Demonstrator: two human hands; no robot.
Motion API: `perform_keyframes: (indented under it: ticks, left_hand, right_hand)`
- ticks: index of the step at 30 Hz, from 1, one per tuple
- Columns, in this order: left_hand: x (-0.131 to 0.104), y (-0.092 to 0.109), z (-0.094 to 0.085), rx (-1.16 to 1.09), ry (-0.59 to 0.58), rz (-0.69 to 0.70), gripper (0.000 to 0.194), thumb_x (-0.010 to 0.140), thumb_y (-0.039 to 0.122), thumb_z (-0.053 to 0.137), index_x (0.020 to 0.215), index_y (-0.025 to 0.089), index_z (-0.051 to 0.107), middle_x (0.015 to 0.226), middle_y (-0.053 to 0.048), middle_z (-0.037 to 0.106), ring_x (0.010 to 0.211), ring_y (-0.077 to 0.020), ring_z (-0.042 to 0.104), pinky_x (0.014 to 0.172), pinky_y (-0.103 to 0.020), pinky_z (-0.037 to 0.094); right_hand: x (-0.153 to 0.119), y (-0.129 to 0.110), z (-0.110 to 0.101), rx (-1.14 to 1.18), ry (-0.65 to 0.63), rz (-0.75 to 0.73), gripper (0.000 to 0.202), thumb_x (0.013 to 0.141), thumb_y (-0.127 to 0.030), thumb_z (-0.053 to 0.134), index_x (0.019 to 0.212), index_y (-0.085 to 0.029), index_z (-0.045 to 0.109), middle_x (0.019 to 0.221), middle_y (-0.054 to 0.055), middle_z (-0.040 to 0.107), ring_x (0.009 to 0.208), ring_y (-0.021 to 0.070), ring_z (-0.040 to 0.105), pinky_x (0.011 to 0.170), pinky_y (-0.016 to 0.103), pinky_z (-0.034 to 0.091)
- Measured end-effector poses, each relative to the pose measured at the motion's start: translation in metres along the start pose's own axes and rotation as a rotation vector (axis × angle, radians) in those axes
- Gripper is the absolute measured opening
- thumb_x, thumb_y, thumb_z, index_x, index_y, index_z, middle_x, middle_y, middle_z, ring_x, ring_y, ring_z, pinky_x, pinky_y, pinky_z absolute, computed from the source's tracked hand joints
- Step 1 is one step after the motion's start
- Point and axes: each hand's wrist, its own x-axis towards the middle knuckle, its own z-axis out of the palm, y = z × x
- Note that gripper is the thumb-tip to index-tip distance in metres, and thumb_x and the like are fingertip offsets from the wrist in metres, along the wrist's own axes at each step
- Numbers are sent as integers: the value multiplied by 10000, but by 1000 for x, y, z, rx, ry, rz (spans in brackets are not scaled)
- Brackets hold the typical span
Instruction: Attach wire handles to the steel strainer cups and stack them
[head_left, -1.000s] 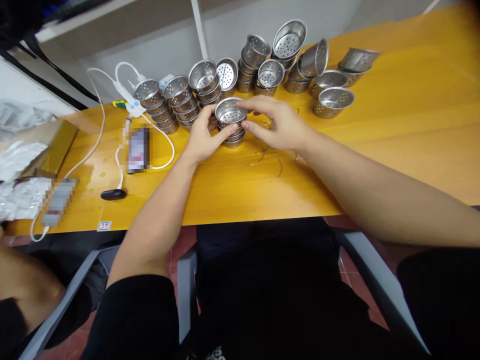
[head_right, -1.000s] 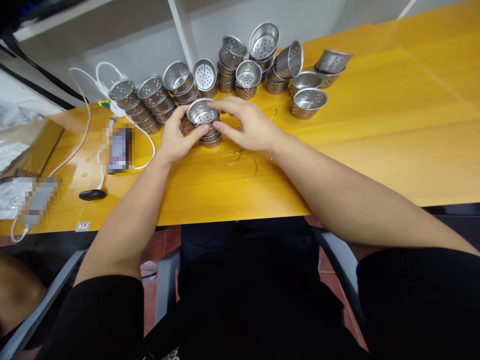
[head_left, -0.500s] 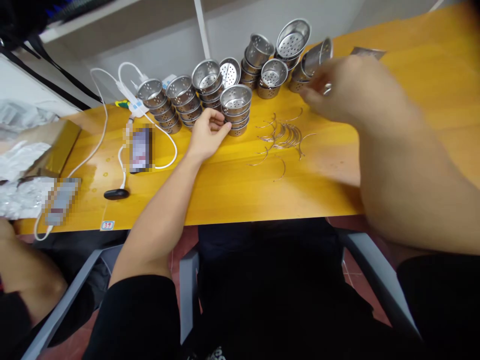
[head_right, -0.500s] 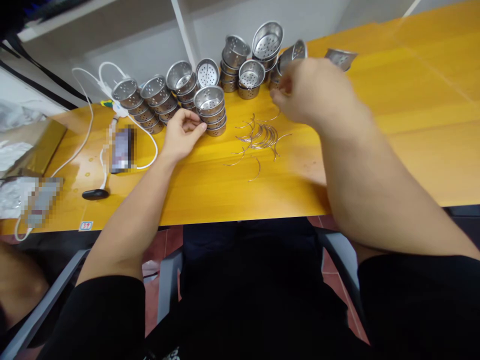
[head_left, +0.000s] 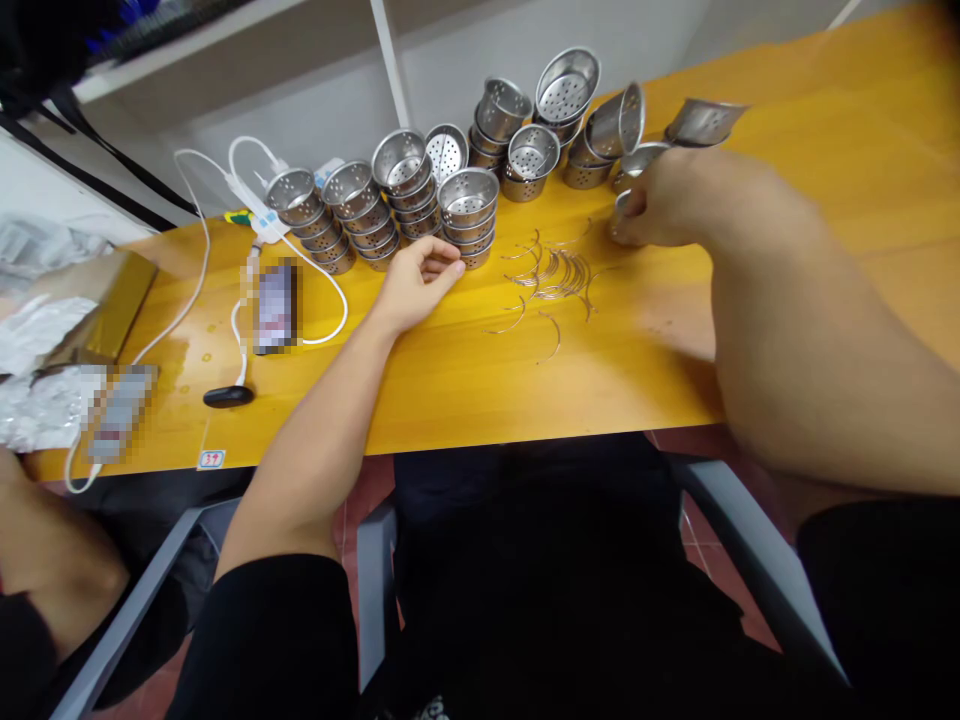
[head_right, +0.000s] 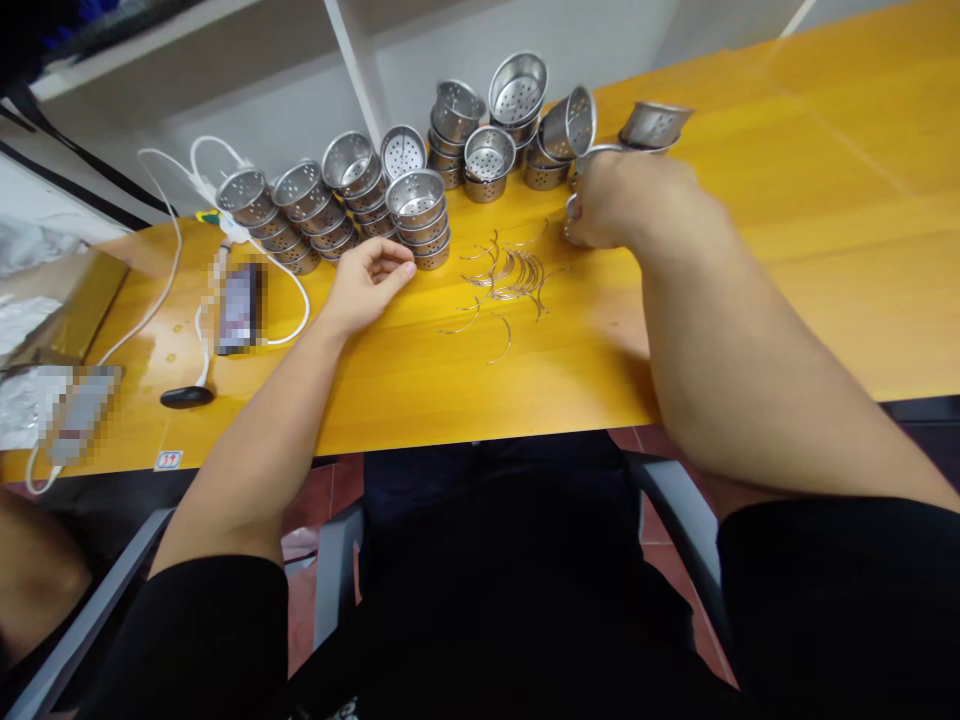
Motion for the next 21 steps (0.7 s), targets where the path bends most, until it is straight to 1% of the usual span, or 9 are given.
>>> perform_keyframes:
  ticks: [1, 4, 7, 10, 12, 15, 18, 19, 21]
  left_hand:
    - [-2, 2, 1, -20, -20, 2, 258, 1050, 348, 897, 1270, 240, 817, 1273, -107, 958, 1151, -251, 939, 1097, -435, 826]
    - [-5, 6, 5, -49, -66, 3, 283, 1057, 312, 896, 1318, 230, 825, 1400, -128, 958, 1317, -276, 950, 1284, -495, 798]
    - [-5, 4, 6, -27, -81, -6, 301, 1057, 267, 903, 1346, 240, 825, 1572, -142, 923, 1493, -303, 911, 1416, -541, 740]
    - [-5, -2, 4, -11, -97, -5, 346, 1051, 276, 929, 1379, 250, 821, 1692, -155, 872, 1587, -323, 872, 1455, -558, 714]
    - [-5, -3, 2, -18, -106, 4, 451, 1047, 325, 960, 1462, 261, 795, 1711, -164, 859, 1563, -322, 885, 1426, -544, 731]
    - [-5, 1, 1, -23, -110, 11, 794, 1031, 448, 1044, 1715, 340, 655, 1838, -167, 778, 1513, -312, 914, 1354, -508, 770]
    - [-6, 9, 1, -7, -107, 57, 1082, 1028, 617, 1079, 1900, 412, 471, 2006, -170, 615, 1612, -343, 879, 1330, -503, 778]
    - [-5, 11, 1, 6, -103, 85, 1113, 1027, 658, 1078, 1915, 401, 457, 2013, -173, 600, 1670, -366, 846, 1343, -514, 771]
    - [-5, 14, 1, 52, -93, 135, 1098, 1007, 687, 1092, 1882, 357, 517, 1963, -172, 644, 1767, -412, 768, 1404, -547, 734]
  right_hand:
    - [-8, -12, -8, -58, -32, 83, 335, 971, -283, 976, 851, -263, 664, 1029, 258, 866, 960, 384, 808, 861, 553, 605]
    - [-30, -41, -28, 16, 49, 70, 254, 1057, -328, 898, 954, -284, 670, 1184, 263, 880, 1145, 449, 839, 981, 580, 675]
    - [-39, -52, -29, 173, 226, -160, 167, 1109, -360, 848, 1079, -299, 695, 1369, 257, 878, 1326, 479, 819, 1184, 644, 691]
    - [-36, -57, -15, 318, 350, -453, 172, 1135, -418, 822, 1164, -314, 688, 1458, 238, 867, 1388, 484, 802, 1272, 681, 667]
    - [-37, -63, -3, 408, 355, -652, 149, 1177, -441, 774, 1203, -322, 688, 1563, 213, 859, 1388, 462, 819, 1267, 663, 672]
    - [-43, -77, 15, 463, 279, -839, 199, 1251, -490, 683, 1312, -319, 763, 1725, 161, 825, 1282, 427, 864, 1140, 628, 709]
    - [-51, -93, 34, 437, 252, -890, 304, 1264, -531, 679, 1415, -320, 837, 1571, 133, 889, 1177, 424, 867, 999, 591, 700]
    - [-53, -98, 39, 422, 252, -906, 303, 1264, -521, 683, 1420, -320, 847, 1496, 126, 906, 1166, 424, 863, 983, 576, 690]
    - [-53, -104, 48, 394, 250, -952, 272, 1267, -477, 684, 1396, -310, 855, 1411, 120, 914, 1155, 413, 857, 968, 543, 670]
